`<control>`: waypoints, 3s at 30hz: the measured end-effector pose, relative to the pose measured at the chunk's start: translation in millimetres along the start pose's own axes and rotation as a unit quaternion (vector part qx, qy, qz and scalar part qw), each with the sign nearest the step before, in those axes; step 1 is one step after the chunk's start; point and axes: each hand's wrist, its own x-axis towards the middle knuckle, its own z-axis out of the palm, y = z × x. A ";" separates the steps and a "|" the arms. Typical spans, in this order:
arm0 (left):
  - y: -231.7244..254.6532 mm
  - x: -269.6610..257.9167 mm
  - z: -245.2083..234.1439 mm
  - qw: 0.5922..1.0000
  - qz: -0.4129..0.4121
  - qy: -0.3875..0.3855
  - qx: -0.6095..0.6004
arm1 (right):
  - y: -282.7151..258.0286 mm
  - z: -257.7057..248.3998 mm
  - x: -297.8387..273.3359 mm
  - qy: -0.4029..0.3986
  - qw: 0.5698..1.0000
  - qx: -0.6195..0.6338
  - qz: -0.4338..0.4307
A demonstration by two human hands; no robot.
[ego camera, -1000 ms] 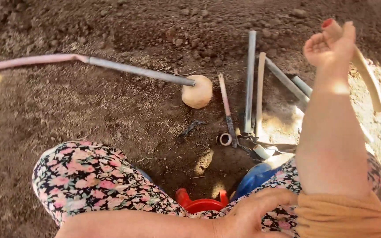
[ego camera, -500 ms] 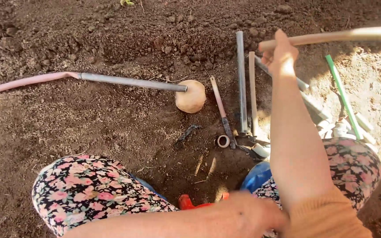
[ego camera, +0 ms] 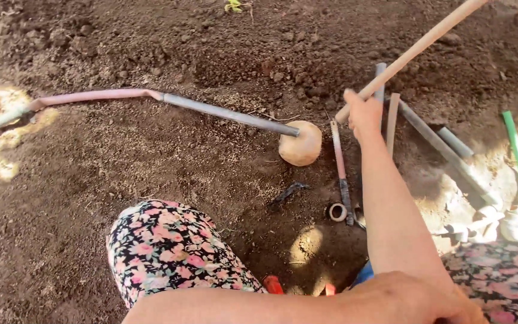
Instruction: The person sits on a small stool outdoors and assembles a pipe system. They connect a long beige pipe to a metal pipe attached to a coconut, then use a knife to cut the coconut. Finally, they connect a short metal pipe to the assembly.
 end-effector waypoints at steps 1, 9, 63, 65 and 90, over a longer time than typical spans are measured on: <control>-1.6 -3.8 -4.9 1.000 0.005 0.018 0.012 | 20.5 9.4 15.3 -0.022 0.999 0.004 -0.034; 6.5 -57.2 -62.4 0.989 0.036 0.102 0.102 | 37.4 83.5 -45.4 -0.157 0.987 -0.014 0.019; -40.3 -35.6 -217.3 0.807 -0.150 0.371 0.434 | -37.6 -60.3 -105.6 -0.222 0.902 0.371 -0.014; -45.6 -34.2 -217.0 0.809 -0.178 0.356 0.433 | -32.2 -57.4 -108.1 -0.206 0.907 0.366 -0.015; -98.9 -17.8 -229.5 0.791 -0.169 0.415 0.416 | -18.9 -40.3 -96.4 -0.177 0.913 0.366 0.017</control>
